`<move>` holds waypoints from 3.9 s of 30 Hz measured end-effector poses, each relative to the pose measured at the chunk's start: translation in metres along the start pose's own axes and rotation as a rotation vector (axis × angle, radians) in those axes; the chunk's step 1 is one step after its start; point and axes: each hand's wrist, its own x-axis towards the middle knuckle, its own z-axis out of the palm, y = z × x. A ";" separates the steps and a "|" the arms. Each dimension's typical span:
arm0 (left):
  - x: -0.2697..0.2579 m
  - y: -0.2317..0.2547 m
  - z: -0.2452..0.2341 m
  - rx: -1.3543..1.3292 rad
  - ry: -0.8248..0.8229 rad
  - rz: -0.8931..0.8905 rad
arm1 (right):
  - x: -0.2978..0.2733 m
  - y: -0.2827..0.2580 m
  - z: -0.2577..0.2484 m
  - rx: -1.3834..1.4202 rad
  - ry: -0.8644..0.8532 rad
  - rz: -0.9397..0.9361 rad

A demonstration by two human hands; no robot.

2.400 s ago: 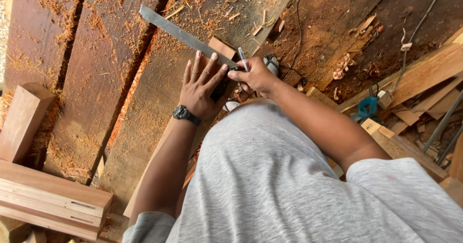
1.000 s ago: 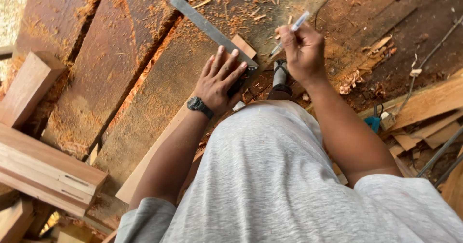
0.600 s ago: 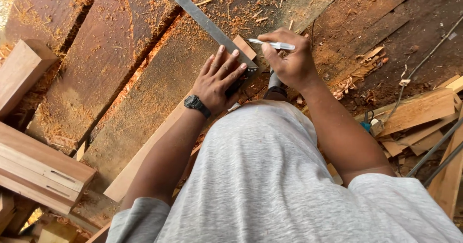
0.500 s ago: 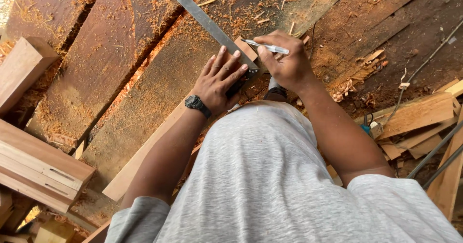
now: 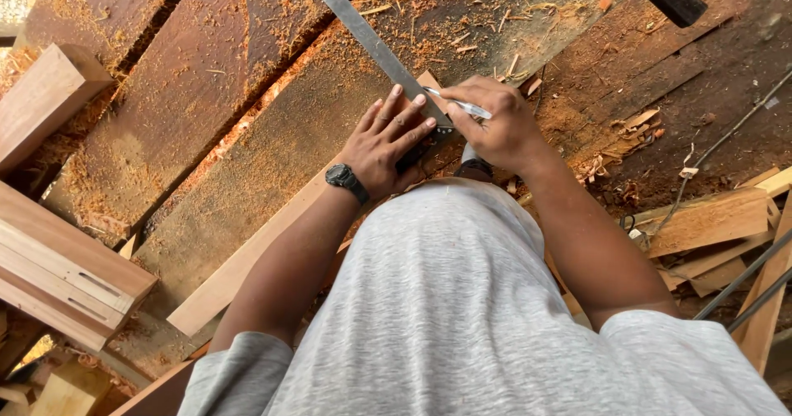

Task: The person uses a try square and a pencil to mark straight lines on rectangular wooden planks. They repeatedly position the square on the wood, draw a line along the edge, and then move the plank to repeat the process on different sections.

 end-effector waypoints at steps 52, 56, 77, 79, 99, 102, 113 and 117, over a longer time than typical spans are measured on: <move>-0.207 -0.027 -0.068 0.068 -0.482 -0.958 | -0.085 0.058 -0.017 0.205 0.274 0.099; -0.200 -0.023 -0.077 -0.039 -0.440 -0.991 | -0.094 0.062 -0.036 0.242 0.568 0.216; -0.162 -0.005 -0.036 0.144 0.428 -0.604 | -0.076 0.099 0.064 0.400 0.367 0.370; -0.111 0.002 -0.044 0.030 0.487 -0.491 | -0.070 0.100 0.078 0.348 0.263 0.392; 0.000 -0.010 -0.001 0.050 0.334 -0.321 | -0.057 0.086 0.077 0.483 0.172 0.354; -0.001 -0.009 -0.001 0.047 0.361 -0.302 | -0.058 0.086 0.081 0.474 0.171 0.352; -0.002 -0.012 0.002 0.013 0.351 -0.284 | -0.059 0.077 0.074 0.478 0.143 0.382; -0.002 -0.013 0.003 0.011 0.356 -0.286 | -0.058 0.075 0.073 0.471 0.141 0.383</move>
